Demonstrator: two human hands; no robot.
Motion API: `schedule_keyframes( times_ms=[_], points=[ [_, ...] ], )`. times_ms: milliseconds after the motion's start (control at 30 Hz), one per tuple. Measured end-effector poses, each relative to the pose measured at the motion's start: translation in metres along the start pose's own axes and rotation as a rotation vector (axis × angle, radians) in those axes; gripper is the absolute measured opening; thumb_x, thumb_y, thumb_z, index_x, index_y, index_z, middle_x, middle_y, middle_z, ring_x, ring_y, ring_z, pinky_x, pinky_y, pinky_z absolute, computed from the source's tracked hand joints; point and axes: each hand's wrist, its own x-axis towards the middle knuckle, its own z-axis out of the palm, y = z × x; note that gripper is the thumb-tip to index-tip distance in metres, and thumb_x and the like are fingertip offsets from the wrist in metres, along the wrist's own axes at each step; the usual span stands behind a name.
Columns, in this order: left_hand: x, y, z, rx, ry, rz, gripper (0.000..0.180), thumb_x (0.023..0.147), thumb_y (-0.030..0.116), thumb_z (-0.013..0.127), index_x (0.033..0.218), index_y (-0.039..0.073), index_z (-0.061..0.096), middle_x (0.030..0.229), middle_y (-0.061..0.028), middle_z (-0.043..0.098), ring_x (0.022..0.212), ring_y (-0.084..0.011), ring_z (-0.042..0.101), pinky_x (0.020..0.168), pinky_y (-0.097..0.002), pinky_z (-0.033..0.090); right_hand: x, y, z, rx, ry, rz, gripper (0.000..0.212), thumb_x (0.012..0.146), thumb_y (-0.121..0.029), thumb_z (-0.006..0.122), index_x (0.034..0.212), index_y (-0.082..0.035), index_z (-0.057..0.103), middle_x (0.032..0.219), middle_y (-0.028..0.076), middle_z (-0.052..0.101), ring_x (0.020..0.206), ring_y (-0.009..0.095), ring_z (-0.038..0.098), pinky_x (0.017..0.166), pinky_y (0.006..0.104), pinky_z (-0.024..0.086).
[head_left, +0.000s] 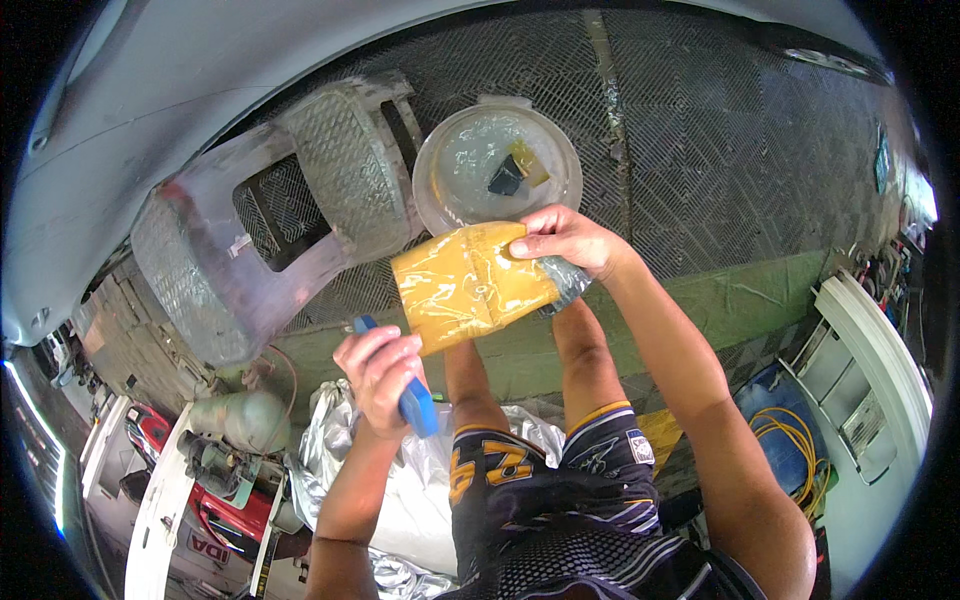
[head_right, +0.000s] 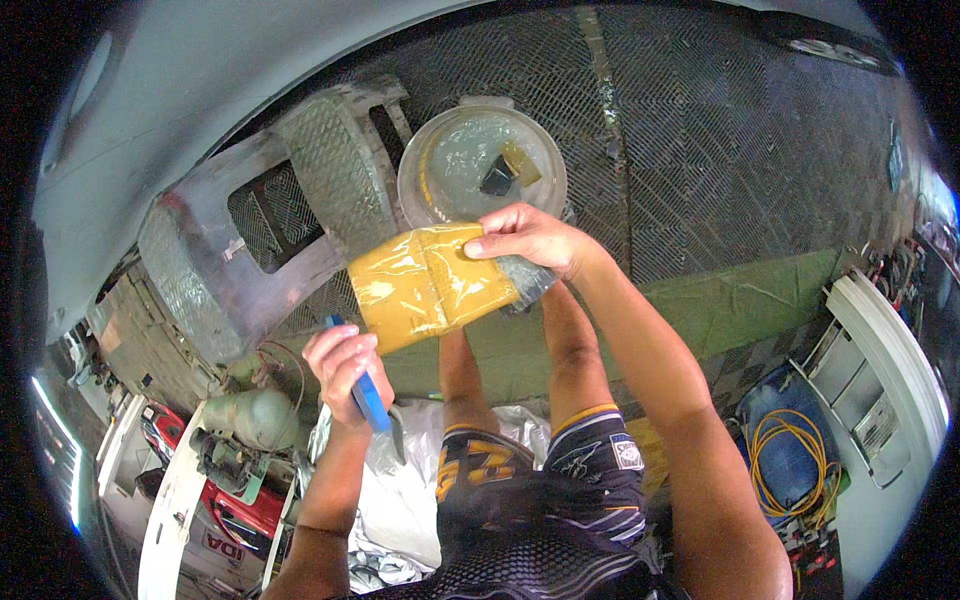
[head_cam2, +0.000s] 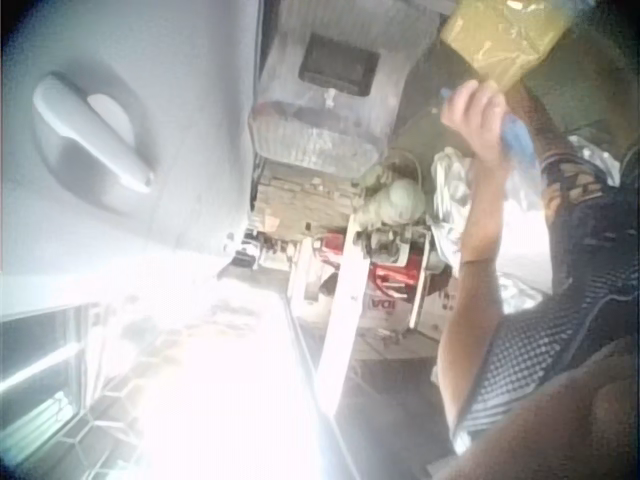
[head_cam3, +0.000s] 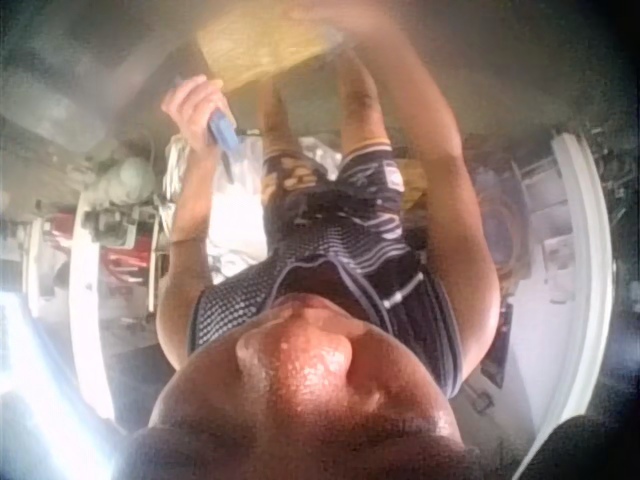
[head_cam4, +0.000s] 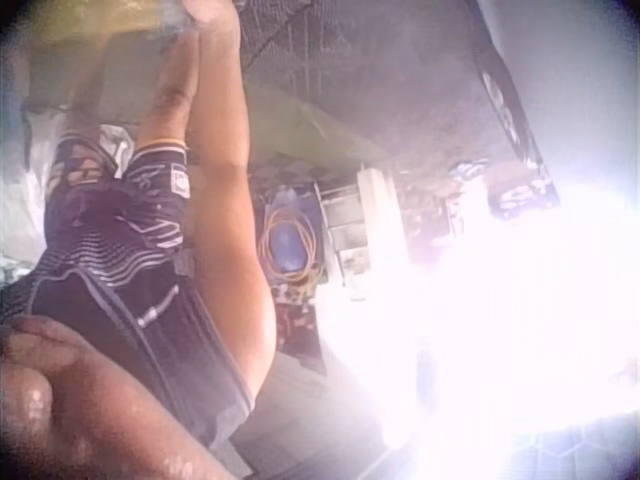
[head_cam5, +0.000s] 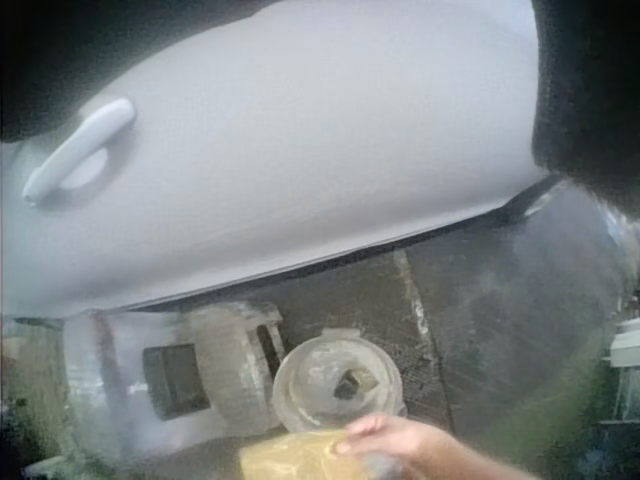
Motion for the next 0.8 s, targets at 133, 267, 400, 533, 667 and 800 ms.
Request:
schedule_keyframes(
  times_ms=[133, 267, 400, 533, 667, 800],
  points=[
    [-0.015, 0.002, 0.02, -0.284, 0.131, -0.503, 0.033, 0.091, -0.002, 0.068, 0.118, 0.007, 0.052, 0.114, -0.0169, 0.068, 0.108, -0.0285, 0.064, 0.09, -0.0439, 0.049, -0.004, -0.003, 0.008, 0.063, 0.041, -0.014, 0.021, 0.093, -0.015, 0.077, 0.106, 0.001, 0.076, 0.098, 0.005, 0.077, 0.087, 0.01, 0.071, 0.081, 0.027, 0.057],
    [-0.007, -0.002, 0.031, -0.913, 0.289, -1.067, 0.037, 0.092, -0.001, 0.068, 0.125, 0.005, 0.052, 0.122, -0.0192, 0.064, 0.112, -0.0282, 0.064, 0.093, -0.0404, 0.053, 0.003, 0.015, -0.002, 0.013, 0.131, -0.063, 0.02, 0.094, -0.015, 0.076, 0.106, 0.001, 0.075, 0.098, 0.005, 0.076, 0.086, 0.01, 0.07, 0.081, 0.0271, 0.057],
    [0.002, -0.009, 0.038, -1.204, 0.304, -1.179, 0.044, 0.092, 0.0, 0.069, 0.131, 0.007, 0.05, 0.126, -0.0149, 0.06, 0.115, -0.0274, 0.061, 0.095, -0.0451, 0.054, 0.006, 0.015, 0.016, -0.046, 0.232, -0.154, 0.019, 0.093, -0.012, 0.077, 0.107, 0.001, 0.074, 0.1, 0.005, 0.076, 0.089, 0.009, 0.069, 0.085, 0.0266, 0.056],
    [0.001, -0.016, 0.042, -1.145, 0.401, -1.312, 0.042, 0.09, -0.002, 0.073, 0.126, 0.01, 0.054, 0.119, -0.0071, 0.062, 0.111, -0.021, 0.062, 0.095, -0.0424, 0.053, 0.009, 0.032, 0.02, -0.153, 0.283, -0.211, 0.023, 0.092, -0.012, 0.079, 0.111, -0.001, 0.072, 0.103, 0.003, 0.075, 0.093, 0.008, 0.067, 0.088, 0.0266, 0.055],
    [0.018, -0.007, 0.029, -1.013, 0.335, -1.146, 0.04, 0.088, -0.005, 0.076, 0.121, 0.007, 0.057, 0.11, -0.0026, 0.06, 0.1, -0.0139, 0.062, 0.09, -0.0312, 0.052, 0.011, 0.044, 0.021, -0.365, 0.425, -0.323, 0.032, 0.089, -0.019, 0.083, 0.114, -0.003, 0.072, 0.113, 0.006, 0.074, 0.106, 0.014, 0.068, 0.097, 0.0325, 0.052],
    [0.031, 0.003, -0.005, -1.016, 0.072, -1.095, 0.038, 0.084, -0.001, 0.08, 0.116, 0.006, 0.06, 0.107, -0.0018, 0.06, 0.098, -0.0104, 0.059, 0.087, -0.0273, 0.05, -0.009, 0.015, 0.036, -0.635, 0.319, -0.409, 0.053, 0.084, -0.028, 0.086, 0.131, -0.009, 0.068, 0.132, 0.009, 0.068, 0.127, 0.025, 0.06, 0.111, 0.0416, 0.043]
  ],
)
